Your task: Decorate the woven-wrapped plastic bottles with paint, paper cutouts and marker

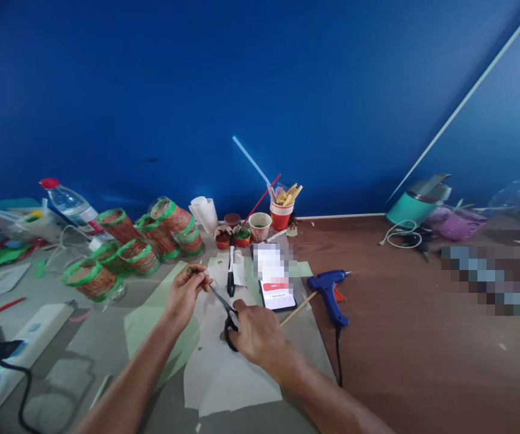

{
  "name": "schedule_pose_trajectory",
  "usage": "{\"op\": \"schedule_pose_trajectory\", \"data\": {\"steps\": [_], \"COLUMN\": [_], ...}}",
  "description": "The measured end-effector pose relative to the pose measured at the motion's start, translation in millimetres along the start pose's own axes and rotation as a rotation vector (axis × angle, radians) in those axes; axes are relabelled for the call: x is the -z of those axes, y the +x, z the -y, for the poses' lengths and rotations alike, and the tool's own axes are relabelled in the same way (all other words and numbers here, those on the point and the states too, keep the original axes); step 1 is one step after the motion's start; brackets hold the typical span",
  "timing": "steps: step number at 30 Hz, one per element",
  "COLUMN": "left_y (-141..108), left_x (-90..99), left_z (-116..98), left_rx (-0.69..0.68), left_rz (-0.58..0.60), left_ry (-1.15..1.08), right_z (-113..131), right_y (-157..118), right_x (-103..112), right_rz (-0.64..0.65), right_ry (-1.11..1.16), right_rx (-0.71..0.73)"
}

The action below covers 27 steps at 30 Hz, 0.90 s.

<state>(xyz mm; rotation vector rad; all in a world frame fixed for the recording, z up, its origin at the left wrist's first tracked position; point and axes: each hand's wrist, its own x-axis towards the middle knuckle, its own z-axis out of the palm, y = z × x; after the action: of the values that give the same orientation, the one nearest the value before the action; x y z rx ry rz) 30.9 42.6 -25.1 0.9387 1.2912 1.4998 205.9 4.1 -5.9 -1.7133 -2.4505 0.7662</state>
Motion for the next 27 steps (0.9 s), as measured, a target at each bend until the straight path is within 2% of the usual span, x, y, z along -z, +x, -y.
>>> {"op": "schedule_pose_trajectory", "data": {"steps": [7, 14, 17, 20, 24, 27], "left_y": [-0.3, -0.8, -1.5, -4.1, -9.5, -13.0], "left_x": [3.5, 5.0, 5.3, 4.7, 1.8, -0.6], "left_z": [-1.4, 3.8, 4.7, 2.1, -1.0, -0.6], "left_rx": [-0.124, -0.148, -0.153, -0.169, -0.183, -0.178], "left_rz": [-0.057, -0.026, -0.012, 0.021, 0.130, 0.222], "left_ry": [0.158, 0.261, 0.289, 0.307, 0.308, 0.307], "right_z": [1.7, 13.1, 9.6, 2.6, -5.2, -6.7], "right_y": [-7.9, -12.2, -9.6, -3.4, 6.7, 11.2], "right_x": [7.9, 10.1, 6.4, 0.8, -3.8, -4.0], "right_rz": [0.033, 0.040, -0.029, -0.149, -0.287, -0.330], "right_ry": [-0.083, -0.127, -0.014, 0.193, 0.479, 0.600], "right_rx": [0.116, 0.169, 0.218, 0.232, 0.194, 0.144]}}
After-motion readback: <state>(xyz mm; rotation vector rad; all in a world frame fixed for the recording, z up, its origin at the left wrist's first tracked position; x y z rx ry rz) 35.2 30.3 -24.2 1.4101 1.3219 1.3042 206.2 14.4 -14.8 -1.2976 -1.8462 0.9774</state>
